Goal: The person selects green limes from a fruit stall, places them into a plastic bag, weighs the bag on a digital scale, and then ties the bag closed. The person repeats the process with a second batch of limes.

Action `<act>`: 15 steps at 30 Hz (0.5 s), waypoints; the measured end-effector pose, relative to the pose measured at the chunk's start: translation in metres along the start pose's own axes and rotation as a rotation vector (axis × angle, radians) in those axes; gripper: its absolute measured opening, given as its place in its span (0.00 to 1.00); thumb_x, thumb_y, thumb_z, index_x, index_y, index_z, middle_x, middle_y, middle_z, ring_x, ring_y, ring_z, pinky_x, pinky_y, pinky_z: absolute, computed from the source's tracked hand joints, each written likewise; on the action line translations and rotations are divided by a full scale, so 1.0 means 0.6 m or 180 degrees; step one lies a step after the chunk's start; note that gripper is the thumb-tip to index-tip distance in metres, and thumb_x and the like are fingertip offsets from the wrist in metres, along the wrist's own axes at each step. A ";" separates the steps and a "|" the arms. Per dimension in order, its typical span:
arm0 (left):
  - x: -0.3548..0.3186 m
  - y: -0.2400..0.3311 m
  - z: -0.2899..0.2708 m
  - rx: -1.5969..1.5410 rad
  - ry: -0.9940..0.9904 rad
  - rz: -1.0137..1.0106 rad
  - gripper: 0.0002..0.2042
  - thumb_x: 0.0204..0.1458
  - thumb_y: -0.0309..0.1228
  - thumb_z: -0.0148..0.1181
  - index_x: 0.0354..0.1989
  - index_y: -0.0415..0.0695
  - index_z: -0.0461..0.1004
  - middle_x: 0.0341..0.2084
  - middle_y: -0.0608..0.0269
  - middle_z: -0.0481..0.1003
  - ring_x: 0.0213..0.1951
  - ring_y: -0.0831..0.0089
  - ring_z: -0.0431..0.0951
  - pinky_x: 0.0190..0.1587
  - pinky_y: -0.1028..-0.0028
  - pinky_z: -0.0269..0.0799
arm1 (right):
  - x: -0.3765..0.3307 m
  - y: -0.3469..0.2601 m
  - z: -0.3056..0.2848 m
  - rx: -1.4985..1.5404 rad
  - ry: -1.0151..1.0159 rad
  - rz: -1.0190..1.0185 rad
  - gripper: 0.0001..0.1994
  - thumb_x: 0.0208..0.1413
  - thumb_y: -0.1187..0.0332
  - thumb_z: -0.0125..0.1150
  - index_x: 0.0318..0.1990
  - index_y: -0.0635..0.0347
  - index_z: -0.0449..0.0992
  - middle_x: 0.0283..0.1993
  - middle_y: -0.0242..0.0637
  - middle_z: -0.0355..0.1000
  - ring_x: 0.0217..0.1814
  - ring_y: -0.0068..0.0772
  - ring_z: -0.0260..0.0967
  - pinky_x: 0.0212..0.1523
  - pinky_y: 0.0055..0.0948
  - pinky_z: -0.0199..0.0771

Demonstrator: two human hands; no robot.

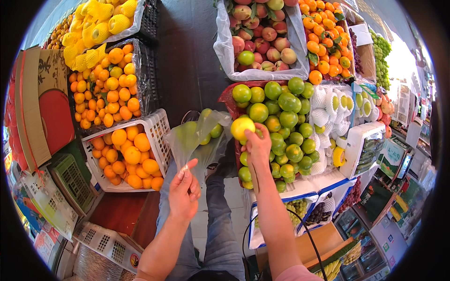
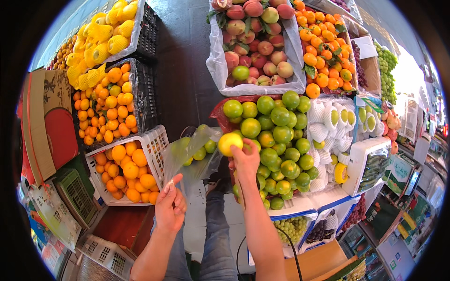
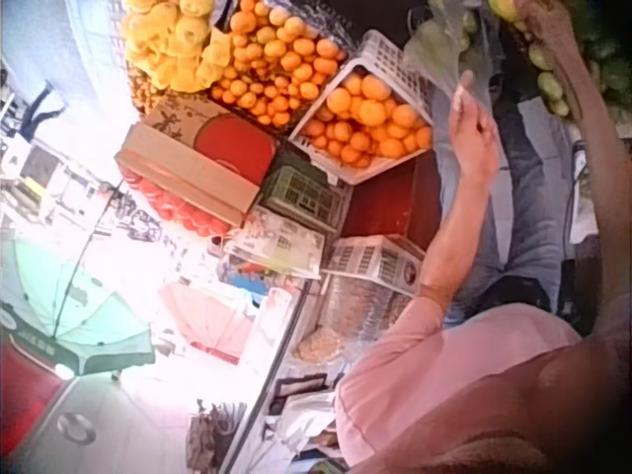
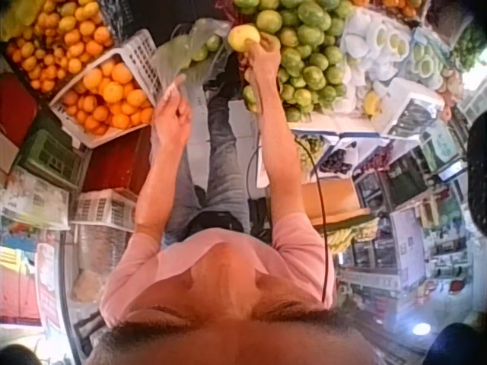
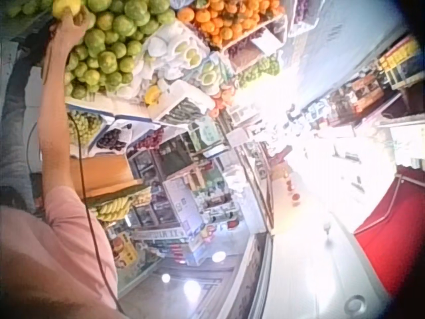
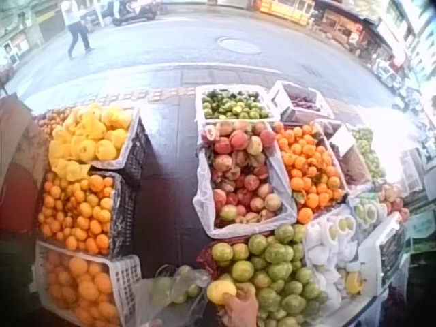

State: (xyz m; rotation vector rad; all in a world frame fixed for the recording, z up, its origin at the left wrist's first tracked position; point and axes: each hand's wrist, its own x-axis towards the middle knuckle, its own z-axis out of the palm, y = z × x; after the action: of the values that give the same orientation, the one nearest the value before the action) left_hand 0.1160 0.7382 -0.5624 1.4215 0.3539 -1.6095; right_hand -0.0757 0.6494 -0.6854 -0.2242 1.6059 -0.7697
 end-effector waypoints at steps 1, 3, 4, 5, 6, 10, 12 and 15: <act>0.002 0.001 0.002 -0.0023 -0.0007 0.0001 0.17 0.66 0.33 0.45 0.59 0.38 0.65 0.17 0.72 0.59 0.17 0.85 0.54 0.20 0.83 0.52 | -0.015 0.005 -0.007 0.0401 -0.0295 0.0273 0.24 0.48 0.70 0.63 0.54 0.62 0.66 0.41 0.38 0.70 0.26 0.21 0.65 0.30 0.31 0.70; 0.004 0.004 0.005 -0.0033 -0.0018 0.0036 0.17 0.66 0.33 0.44 0.59 0.38 0.65 0.18 0.72 0.60 0.17 0.85 0.54 0.20 0.83 0.52 | -0.040 0.017 -0.014 0.1110 -0.0851 0.0688 0.25 0.50 0.66 0.61 0.56 0.62 0.65 0.42 0.37 0.71 0.24 0.20 0.61 0.29 0.29 0.69; 0.004 0.005 0.006 -0.0020 -0.0023 0.0056 0.17 0.66 0.33 0.44 0.59 0.38 0.65 0.18 0.72 0.60 0.16 0.84 0.54 0.20 0.83 0.52 | -0.052 0.024 -0.015 0.1416 -0.1099 0.0835 0.26 0.51 0.64 0.59 0.57 0.63 0.65 0.42 0.37 0.71 0.23 0.20 0.60 0.29 0.28 0.69; 0.004 0.005 0.006 -0.0013 -0.0002 0.0069 0.17 0.66 0.33 0.44 0.59 0.37 0.64 0.18 0.72 0.60 0.16 0.84 0.54 0.20 0.83 0.52 | -0.062 0.029 -0.015 0.1637 -0.1217 0.1045 0.26 0.52 0.61 0.57 0.58 0.63 0.64 0.42 0.37 0.71 0.22 0.20 0.59 0.29 0.28 0.69; 0.003 0.005 0.006 -0.0006 -0.0051 0.0071 0.17 0.66 0.33 0.44 0.59 0.37 0.64 0.18 0.72 0.60 0.16 0.84 0.54 0.20 0.83 0.52 | -0.070 0.033 -0.014 0.1767 -0.1436 0.1014 0.26 0.53 0.60 0.56 0.58 0.62 0.64 0.42 0.37 0.71 0.22 0.20 0.58 0.29 0.28 0.69; 0.001 0.001 0.002 -0.0001 -0.0092 0.0070 0.17 0.66 0.32 0.44 0.59 0.37 0.64 0.18 0.72 0.60 0.16 0.84 0.54 0.20 0.83 0.51 | -0.097 0.026 -0.005 0.1764 -0.1808 0.1001 0.27 0.55 0.56 0.53 0.60 0.58 0.63 0.47 0.42 0.71 0.24 0.26 0.64 0.29 0.30 0.72; 0.004 -0.003 -0.002 0.0003 -0.0055 0.0080 0.17 0.66 0.32 0.43 0.59 0.37 0.64 0.18 0.72 0.60 0.16 0.84 0.54 0.20 0.83 0.51 | -0.106 0.016 0.002 0.1480 -0.1957 0.0824 0.29 0.55 0.51 0.54 0.61 0.56 0.62 0.51 0.46 0.71 0.24 0.32 0.67 0.29 0.32 0.75; 0.016 -0.010 -0.013 0.0018 -0.0019 0.0098 0.17 0.66 0.32 0.43 0.59 0.37 0.64 0.18 0.72 0.60 0.16 0.84 0.54 0.20 0.83 0.51 | -0.114 0.003 0.012 0.0865 -0.2004 0.0407 0.32 0.51 0.58 0.64 0.63 0.56 0.60 0.57 0.46 0.68 0.37 0.37 0.75 0.36 0.31 0.79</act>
State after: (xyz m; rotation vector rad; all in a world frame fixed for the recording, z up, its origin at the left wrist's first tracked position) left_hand 0.1172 0.7428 -0.5755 1.4197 0.3228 -1.5906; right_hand -0.0546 0.6863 -0.6316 -0.1445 0.9029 -0.7177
